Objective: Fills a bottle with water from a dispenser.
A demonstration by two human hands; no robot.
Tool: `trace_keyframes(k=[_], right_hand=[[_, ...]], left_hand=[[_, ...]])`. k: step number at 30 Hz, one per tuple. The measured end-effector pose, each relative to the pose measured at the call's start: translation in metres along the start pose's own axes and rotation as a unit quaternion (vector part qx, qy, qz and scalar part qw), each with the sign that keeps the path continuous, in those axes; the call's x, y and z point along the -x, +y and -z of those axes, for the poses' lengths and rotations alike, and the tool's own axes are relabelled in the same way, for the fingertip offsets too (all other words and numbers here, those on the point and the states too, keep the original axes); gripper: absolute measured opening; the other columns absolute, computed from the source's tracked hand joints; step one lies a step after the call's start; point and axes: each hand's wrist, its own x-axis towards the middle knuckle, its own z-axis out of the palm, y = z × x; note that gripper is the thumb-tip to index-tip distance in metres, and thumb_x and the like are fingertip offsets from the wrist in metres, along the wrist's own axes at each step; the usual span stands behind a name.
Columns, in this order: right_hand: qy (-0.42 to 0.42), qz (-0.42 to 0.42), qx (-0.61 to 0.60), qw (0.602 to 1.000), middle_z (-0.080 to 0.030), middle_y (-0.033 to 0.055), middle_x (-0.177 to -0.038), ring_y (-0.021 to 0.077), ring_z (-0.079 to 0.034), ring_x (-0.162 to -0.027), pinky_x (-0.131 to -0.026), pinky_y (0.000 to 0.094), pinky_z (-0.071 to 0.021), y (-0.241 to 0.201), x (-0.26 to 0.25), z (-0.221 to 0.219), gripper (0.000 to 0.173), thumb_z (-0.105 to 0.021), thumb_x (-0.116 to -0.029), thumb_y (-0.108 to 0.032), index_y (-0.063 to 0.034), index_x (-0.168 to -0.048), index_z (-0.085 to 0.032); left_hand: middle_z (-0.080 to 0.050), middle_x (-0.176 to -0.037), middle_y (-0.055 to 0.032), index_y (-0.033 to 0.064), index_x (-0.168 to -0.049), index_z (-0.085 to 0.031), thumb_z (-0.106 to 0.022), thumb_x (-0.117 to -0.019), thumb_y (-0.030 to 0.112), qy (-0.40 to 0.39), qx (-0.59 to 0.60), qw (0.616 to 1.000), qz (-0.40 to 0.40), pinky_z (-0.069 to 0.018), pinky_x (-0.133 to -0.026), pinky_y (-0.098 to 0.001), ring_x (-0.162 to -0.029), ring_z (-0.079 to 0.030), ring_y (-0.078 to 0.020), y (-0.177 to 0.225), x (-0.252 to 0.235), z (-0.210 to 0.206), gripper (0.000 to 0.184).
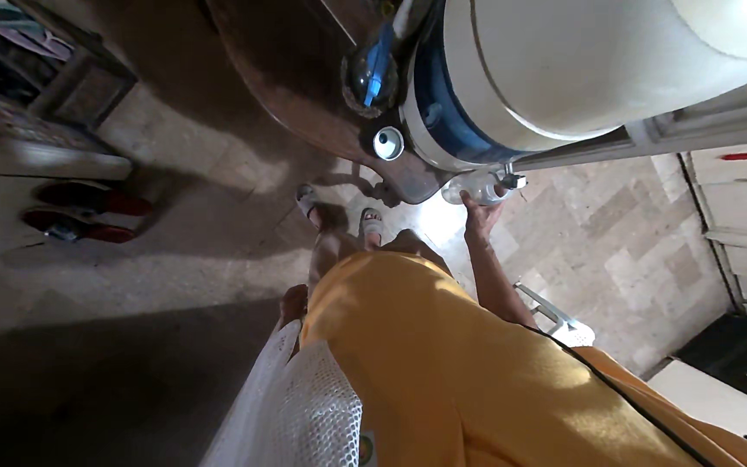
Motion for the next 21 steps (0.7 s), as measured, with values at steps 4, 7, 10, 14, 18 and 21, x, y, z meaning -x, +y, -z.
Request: trace_keyframes(k=[4, 7, 10, 14, 18, 21], right_hand=[[-0.008, -0.003, -0.009, 1.0, -0.059, 0.0194, -0.133, 0.0241, -0.061, -0.122, -0.103, 0.0401, -0.0548, -0.001, 0.0, 0.001, 0.099, -0.094, -0.0617, -0.01, 0.0015, -0.143, -0.039], [-0.007, 0.005, -0.002, 1.0, -0.059, 0.0198, -0.133, 0.0245, -0.061, -0.122, -0.103, 0.0401, -0.0547, -0.001, 0.0, 0.001, 0.098, -0.094, -0.062, -0.011, 0.0022, -0.143, -0.04], [-0.009, 0.012, -0.005, 1.0, -0.059, 0.02, -0.133, 0.0242, -0.061, -0.123, -0.103, 0.0396, -0.0544, 0.001, 0.001, 0.001, 0.098, -0.094, -0.0627, -0.011, 0.0024, -0.143, -0.039], [-0.002, 0.012, 0.001, 1.0, -0.059, 0.0198, -0.133, 0.0239, -0.061, -0.123, -0.103, 0.0389, -0.0539, -0.001, 0.001, 0.001, 0.098, -0.094, -0.0614, -0.011, 0.0023, -0.142, -0.04], [-0.003, 0.001, 0.002, 1.0, -0.059, 0.0196, -0.133, 0.0237, -0.061, -0.123, -0.103, 0.0393, -0.0545, 0.0, 0.001, 0.001, 0.098, -0.095, -0.0621, -0.011, 0.0014, -0.143, -0.04], [-0.002, 0.001, -0.004, 1.0, -0.059, 0.0194, -0.133, 0.0236, -0.061, -0.123, -0.103, 0.0393, -0.0545, 0.0, 0.001, 0.001, 0.1, -0.094, -0.0618, -0.01, 0.0018, -0.144, -0.039]], left_hand=[[-0.065, -0.126, -0.02, -0.0023, -0.135, -0.059, -0.056, -0.1056, 0.012, -0.003, 0.031, 0.999, -0.014, -0.0519, -0.093, -0.0356, -0.104, -0.064, -0.0188, 0.002, -0.001, 0.002, 0.032], [-0.064, -0.129, -0.0212, -0.0017, -0.135, -0.06, -0.059, -0.1049, 0.015, 0.005, 0.034, 0.999, -0.003, -0.0512, -0.098, -0.0417, -0.111, -0.064, -0.0249, 0.008, 0.003, 0.002, 0.034], [-0.065, -0.129, -0.0205, -0.0011, -0.135, -0.059, -0.059, -0.1049, 0.015, 0.005, 0.041, 0.999, -0.002, -0.0519, -0.097, -0.0412, -0.111, -0.065, -0.0241, 0.009, 0.006, 0.002, 0.034], [-0.065, -0.128, -0.0206, -0.0031, -0.134, -0.06, -0.058, -0.1049, 0.013, 0.0, 0.042, 0.999, -0.017, -0.0505, -0.098, -0.0371, -0.11, -0.064, -0.0207, 0.001, 0.002, 0.003, 0.033], [-0.064, -0.129, -0.0211, -0.004, -0.134, -0.059, -0.056, -0.1053, 0.011, 0.0, 0.043, 0.999, -0.004, -0.0504, -0.099, -0.0347, -0.11, -0.064, -0.0193, 0.001, 0.004, 0.002, 0.033], [-0.065, -0.127, -0.0203, -0.0037, -0.134, -0.059, -0.057, -0.1051, 0.011, -0.002, 0.057, 0.998, -0.005, -0.0509, -0.096, -0.0331, -0.107, -0.064, -0.0172, -0.008, -0.001, 0.001, 0.032]])
